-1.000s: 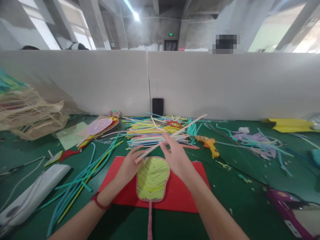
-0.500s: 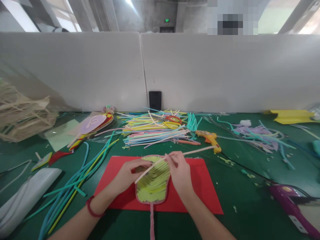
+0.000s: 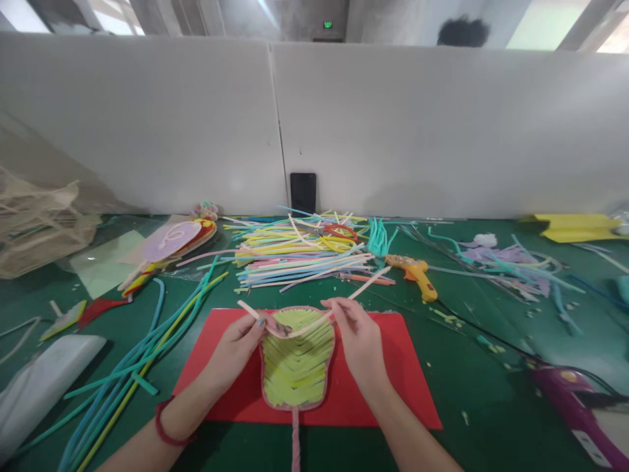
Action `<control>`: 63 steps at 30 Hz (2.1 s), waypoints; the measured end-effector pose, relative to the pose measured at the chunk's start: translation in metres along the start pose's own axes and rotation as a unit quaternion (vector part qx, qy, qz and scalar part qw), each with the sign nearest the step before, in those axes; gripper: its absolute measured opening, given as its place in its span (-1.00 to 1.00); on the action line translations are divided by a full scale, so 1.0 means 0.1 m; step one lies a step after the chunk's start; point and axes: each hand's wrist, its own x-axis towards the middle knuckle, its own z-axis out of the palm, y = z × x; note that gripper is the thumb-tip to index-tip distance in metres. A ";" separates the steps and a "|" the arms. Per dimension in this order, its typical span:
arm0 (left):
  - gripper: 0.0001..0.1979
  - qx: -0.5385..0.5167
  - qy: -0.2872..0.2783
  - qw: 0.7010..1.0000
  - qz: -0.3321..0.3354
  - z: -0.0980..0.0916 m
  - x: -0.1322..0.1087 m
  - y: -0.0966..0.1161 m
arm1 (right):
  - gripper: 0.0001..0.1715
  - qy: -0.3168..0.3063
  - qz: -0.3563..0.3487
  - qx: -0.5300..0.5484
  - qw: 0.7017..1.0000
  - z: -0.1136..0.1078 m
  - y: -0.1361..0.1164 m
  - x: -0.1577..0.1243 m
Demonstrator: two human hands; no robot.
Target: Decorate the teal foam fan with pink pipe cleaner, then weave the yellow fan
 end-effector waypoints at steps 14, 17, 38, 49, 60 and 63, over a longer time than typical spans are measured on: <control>-0.68 0.375 -0.137 0.912 0.092 0.14 -0.14 0.04 | -0.48 -0.092 -0.166 -0.071 0.979 0.13 0.00 -0.26; -0.70 0.417 -0.145 0.890 0.114 0.14 -0.15 0.01 | -0.36 -0.080 -0.171 -0.067 0.980 0.16 0.00 -0.30; -0.84 0.159 0.008 0.983 -0.091 0.25 -0.14 -0.05 | -0.57 -0.154 -0.296 -0.095 0.938 0.24 0.02 -0.25; -0.84 0.118 -0.031 0.991 -0.056 0.24 -0.14 -0.06 | -0.70 -0.131 -0.261 -0.051 0.955 0.24 0.01 -0.25; -0.72 0.130 0.020 0.991 -0.012 0.18 -0.10 0.03 | -0.91 -0.107 -0.184 -0.048 0.976 0.23 -0.02 -0.24; -0.67 0.068 0.036 0.996 -0.038 0.18 -0.08 0.03 | -0.88 -0.100 -0.116 -0.013 0.988 0.22 -0.03 -0.22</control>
